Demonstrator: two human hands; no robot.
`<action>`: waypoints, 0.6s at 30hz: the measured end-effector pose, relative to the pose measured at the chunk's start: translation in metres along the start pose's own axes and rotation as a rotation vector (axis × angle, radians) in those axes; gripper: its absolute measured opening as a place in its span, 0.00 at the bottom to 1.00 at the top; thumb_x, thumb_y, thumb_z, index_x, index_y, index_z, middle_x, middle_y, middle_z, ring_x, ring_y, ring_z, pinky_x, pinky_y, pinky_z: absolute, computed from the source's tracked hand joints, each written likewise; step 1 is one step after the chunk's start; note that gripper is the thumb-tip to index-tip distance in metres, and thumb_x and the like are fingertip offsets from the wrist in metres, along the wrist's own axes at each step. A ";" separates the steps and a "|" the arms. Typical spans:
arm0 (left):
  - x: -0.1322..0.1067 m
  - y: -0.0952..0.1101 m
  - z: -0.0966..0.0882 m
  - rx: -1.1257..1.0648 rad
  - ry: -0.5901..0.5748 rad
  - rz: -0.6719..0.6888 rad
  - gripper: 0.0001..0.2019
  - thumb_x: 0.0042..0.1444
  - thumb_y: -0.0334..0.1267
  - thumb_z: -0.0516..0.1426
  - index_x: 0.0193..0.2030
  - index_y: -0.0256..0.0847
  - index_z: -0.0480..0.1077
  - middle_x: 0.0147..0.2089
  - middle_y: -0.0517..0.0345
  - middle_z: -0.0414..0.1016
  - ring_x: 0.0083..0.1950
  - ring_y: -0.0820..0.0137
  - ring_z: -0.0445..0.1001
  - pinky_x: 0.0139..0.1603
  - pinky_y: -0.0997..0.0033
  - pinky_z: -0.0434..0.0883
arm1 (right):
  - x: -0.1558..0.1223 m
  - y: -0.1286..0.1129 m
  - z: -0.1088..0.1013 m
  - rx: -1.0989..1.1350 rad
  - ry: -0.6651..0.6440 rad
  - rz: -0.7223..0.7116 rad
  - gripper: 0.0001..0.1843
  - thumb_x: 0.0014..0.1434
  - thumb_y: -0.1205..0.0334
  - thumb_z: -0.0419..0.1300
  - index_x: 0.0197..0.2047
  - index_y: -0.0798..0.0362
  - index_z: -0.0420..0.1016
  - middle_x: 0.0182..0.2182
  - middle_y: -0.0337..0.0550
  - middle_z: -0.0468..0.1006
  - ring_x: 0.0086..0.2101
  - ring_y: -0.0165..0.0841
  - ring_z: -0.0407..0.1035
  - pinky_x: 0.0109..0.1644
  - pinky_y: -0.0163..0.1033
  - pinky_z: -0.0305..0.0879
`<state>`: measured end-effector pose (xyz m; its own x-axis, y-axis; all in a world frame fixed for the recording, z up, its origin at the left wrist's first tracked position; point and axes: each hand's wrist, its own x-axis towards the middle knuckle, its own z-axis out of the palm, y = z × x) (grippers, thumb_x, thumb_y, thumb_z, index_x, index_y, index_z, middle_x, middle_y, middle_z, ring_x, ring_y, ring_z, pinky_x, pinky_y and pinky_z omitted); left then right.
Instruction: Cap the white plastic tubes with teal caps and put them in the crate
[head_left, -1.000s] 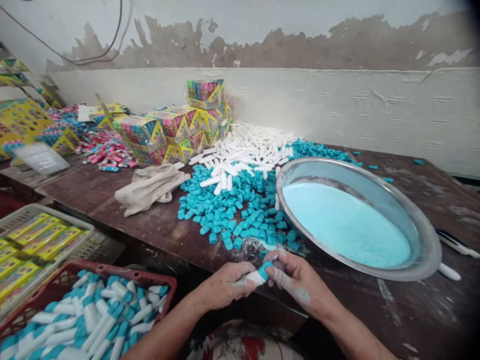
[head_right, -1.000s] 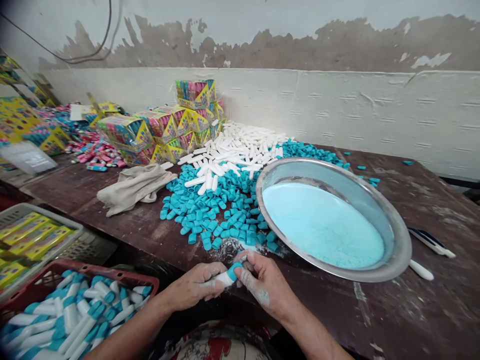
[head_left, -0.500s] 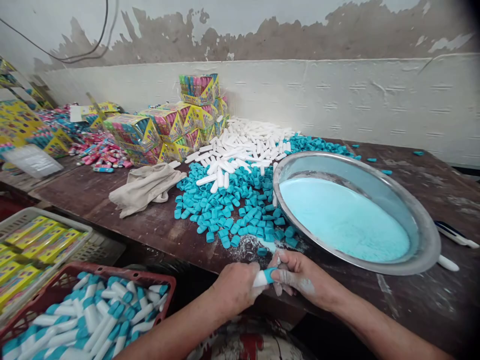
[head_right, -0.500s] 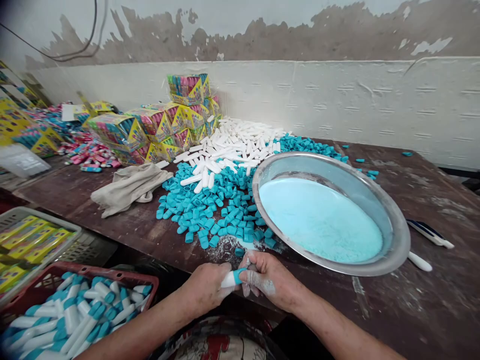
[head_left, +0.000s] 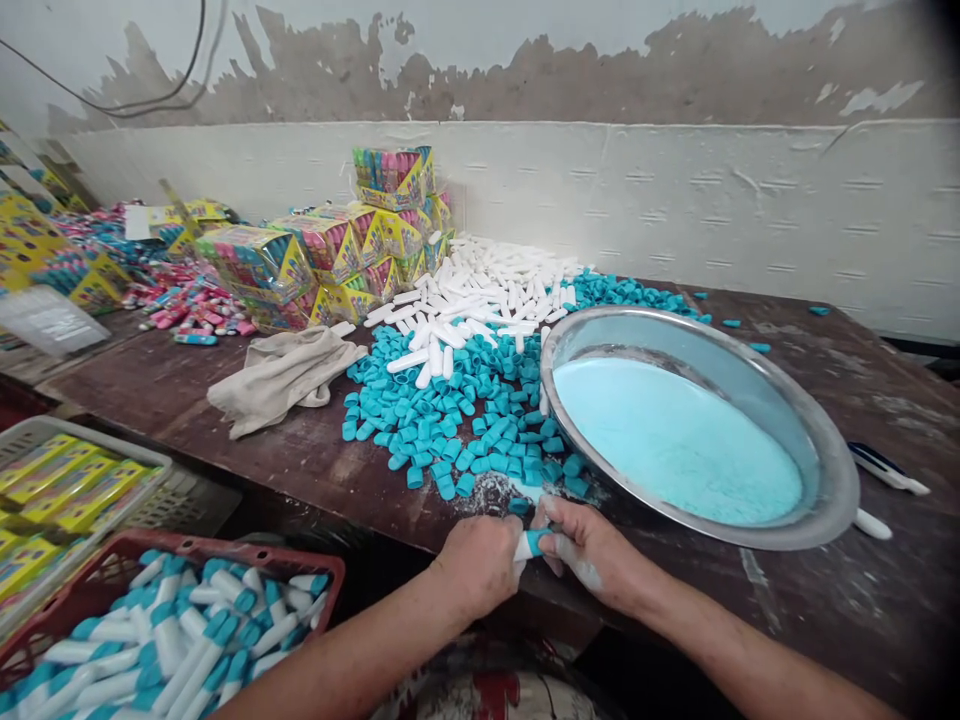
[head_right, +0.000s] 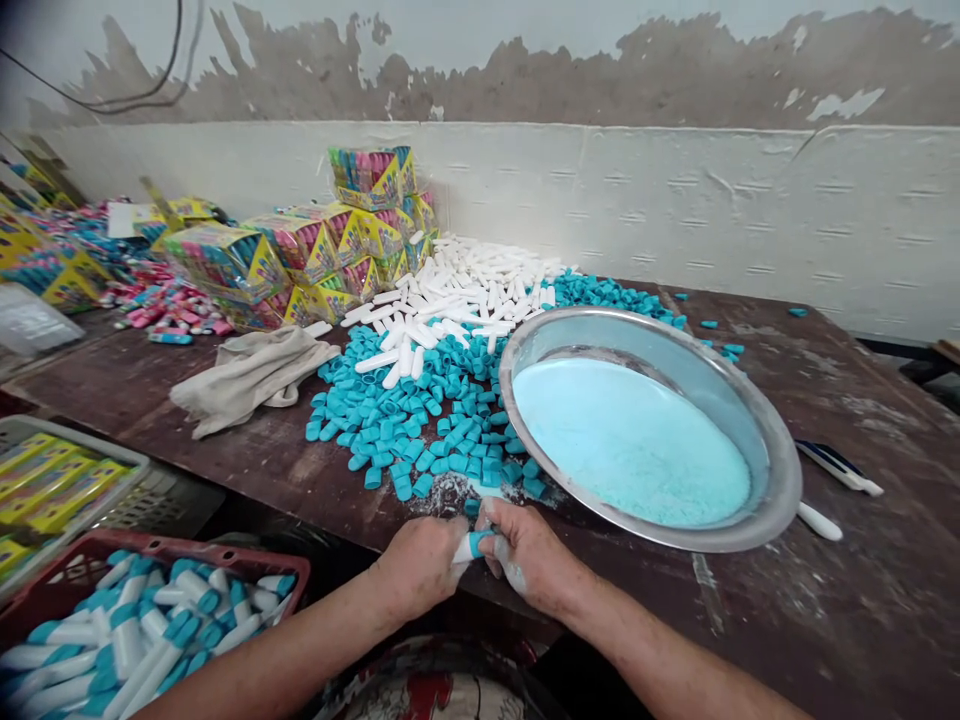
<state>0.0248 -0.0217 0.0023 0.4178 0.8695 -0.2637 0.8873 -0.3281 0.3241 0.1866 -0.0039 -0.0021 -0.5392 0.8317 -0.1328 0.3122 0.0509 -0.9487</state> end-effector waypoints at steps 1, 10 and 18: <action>-0.001 -0.004 -0.001 -0.003 0.004 -0.001 0.10 0.51 0.36 0.50 0.38 0.39 0.69 0.35 0.46 0.77 0.37 0.56 0.76 0.37 0.61 0.71 | 0.001 -0.002 -0.003 -0.026 -0.038 -0.019 0.07 0.55 0.61 0.52 0.27 0.52 0.59 0.16 0.32 0.64 0.19 0.27 0.56 0.25 0.32 0.53; -0.027 -0.066 -0.015 -0.057 0.146 -0.261 0.13 0.55 0.48 0.53 0.38 0.41 0.66 0.33 0.54 0.77 0.36 0.59 0.76 0.33 0.69 0.67 | 0.022 -0.015 -0.005 -0.963 0.088 -0.049 0.11 0.57 0.67 0.54 0.45 0.55 0.69 0.39 0.51 0.72 0.39 0.40 0.69 0.42 0.41 0.63; -0.025 -0.046 -0.007 -0.020 0.114 -0.177 0.14 0.56 0.49 0.52 0.40 0.41 0.66 0.34 0.51 0.77 0.37 0.58 0.76 0.34 0.68 0.69 | 0.027 -0.015 -0.006 -0.488 0.074 0.007 0.11 0.60 0.59 0.50 0.29 0.54 0.66 0.22 0.41 0.71 0.24 0.31 0.65 0.30 0.34 0.59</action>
<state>-0.0273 -0.0260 0.0000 0.2295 0.9496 -0.2137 0.9405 -0.1598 0.2997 0.1721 0.0212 0.0106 -0.4844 0.8690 -0.1014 0.6551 0.2834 -0.7003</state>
